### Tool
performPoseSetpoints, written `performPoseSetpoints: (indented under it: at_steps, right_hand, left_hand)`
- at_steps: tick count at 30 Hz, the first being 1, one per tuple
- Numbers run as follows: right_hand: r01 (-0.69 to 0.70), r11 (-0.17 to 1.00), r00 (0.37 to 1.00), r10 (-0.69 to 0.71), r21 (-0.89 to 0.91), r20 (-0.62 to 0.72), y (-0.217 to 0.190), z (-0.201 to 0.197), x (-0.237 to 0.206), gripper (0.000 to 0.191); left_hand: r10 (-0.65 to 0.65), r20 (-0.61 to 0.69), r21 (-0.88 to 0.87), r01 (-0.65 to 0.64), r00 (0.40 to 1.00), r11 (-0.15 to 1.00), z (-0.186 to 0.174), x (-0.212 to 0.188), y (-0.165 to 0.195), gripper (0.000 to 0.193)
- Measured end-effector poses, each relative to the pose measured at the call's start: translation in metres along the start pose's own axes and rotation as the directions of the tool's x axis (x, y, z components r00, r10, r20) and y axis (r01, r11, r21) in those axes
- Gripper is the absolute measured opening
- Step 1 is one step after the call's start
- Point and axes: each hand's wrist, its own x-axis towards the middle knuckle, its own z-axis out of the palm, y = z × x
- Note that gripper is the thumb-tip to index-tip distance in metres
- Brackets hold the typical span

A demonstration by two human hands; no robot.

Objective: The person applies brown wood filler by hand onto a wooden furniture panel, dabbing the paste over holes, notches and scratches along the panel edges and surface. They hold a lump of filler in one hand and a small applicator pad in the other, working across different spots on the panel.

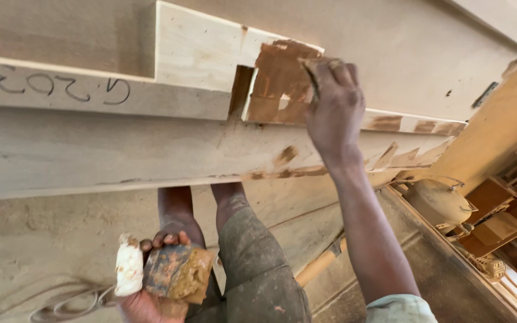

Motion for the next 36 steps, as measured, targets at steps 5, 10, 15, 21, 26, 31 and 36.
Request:
performPoseSetpoints:
  at_steps: [5, 10, 15, 21, 26, 31, 36]
  right_hand:
    - [0.015, 0.996, 1.0, -0.015, -0.088, 0.004, 0.027, -0.013, 0.017, 0.045]
    - [0.053, 0.996, 0.999, -0.053, -0.075, 0.012, 0.031, -0.003, 0.026, 0.047]
    - [0.054, 0.996, 0.998, -0.054, -0.064, 0.012, 0.047, 0.012, 0.021, 0.045]
    - [0.077, 0.996, 0.99, -0.082, 0.045, 0.116, 0.029, 0.018, -0.016, 0.058]
    - [0.036, 0.998, 0.981, -0.044, 0.048, 0.189, 0.001, 0.009, -0.063, 0.055]
    - [0.017, 0.999, 0.956, -0.028, 0.04, 0.291, 0.019, 0.012, -0.058, 0.054]
    - [-0.033, 0.999, 0.987, 0.028, 0.029, 0.159, 0.032, 0.023, -0.015, 0.041]
  left_hand:
    - [0.039, -0.025, 0.056, -0.038, 0.999, 0.998, -0.013, 0.004, 0.003, 0.034]
    - [0.048, -0.012, 0.05, -0.048, 0.999, 0.998, -0.013, 0.003, 0.0, 0.034]
    - [0.028, -0.07, 0.089, -0.022, 0.997, 0.996, 0.0, 0.001, -0.012, 0.032]
    - [0.022, -0.133, 0.153, -0.002, 0.991, 0.988, 0.007, -0.007, -0.028, 0.031]
    - [0.001, 0.047, 0.008, -0.001, 0.999, 1.0, -0.012, 0.003, -0.036, 0.034]
    - [0.065, 0.009, 0.0, -0.065, 0.998, 0.998, -0.03, 0.007, -0.034, 0.036]
    - [0.058, -0.012, 0.108, -0.056, 0.998, 0.993, -0.018, 0.008, -0.049, 0.033]
